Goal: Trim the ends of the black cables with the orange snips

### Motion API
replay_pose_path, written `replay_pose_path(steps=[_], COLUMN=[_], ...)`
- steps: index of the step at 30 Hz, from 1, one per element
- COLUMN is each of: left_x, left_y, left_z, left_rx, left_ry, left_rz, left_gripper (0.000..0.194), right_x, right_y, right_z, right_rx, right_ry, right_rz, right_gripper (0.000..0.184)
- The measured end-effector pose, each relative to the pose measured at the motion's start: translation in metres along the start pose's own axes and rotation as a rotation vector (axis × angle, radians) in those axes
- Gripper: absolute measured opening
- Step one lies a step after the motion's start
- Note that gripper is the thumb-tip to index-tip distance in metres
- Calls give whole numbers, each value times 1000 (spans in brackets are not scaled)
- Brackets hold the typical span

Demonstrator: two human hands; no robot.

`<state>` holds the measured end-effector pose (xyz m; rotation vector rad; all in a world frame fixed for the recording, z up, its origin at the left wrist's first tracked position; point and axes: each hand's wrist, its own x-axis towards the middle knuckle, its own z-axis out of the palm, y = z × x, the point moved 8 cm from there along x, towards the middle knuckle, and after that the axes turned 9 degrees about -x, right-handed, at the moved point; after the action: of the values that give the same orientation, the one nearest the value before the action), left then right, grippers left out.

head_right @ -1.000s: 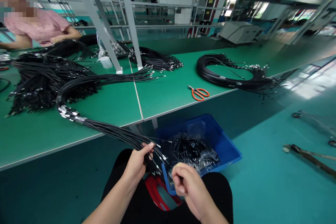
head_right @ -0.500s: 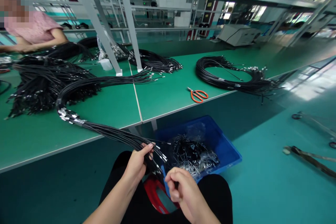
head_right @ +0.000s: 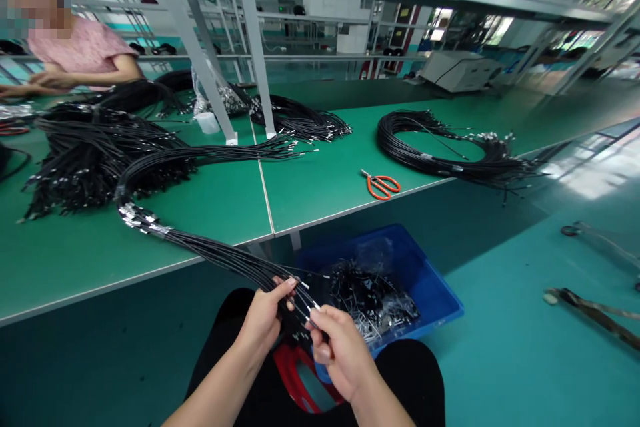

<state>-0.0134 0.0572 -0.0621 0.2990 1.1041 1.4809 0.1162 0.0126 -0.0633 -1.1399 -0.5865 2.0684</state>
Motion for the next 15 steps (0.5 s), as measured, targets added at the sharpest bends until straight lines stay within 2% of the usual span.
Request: replay_pose_path(steps=[7,9,12,15], left_x=[8,6,2,2], left_y=[-1,-1,0,1], left_z=[0,0,-1,-4], left_rx=[-27,-24,-12,-6], left_ry=[35,25,21,23], left_rz=[-27,-29,-14,11], left_gripper=[11,12,13,17], right_x=[-23,-17,3,22], right_y=[8,11,18,18], right_z=[-1,-1,0,-3], right_rx=[-7,-25,-83,-212], right_ry=[-48,-54,-61,-61], right_rz=[16,33,54,-5], right_gripper=[19,20,40,48])
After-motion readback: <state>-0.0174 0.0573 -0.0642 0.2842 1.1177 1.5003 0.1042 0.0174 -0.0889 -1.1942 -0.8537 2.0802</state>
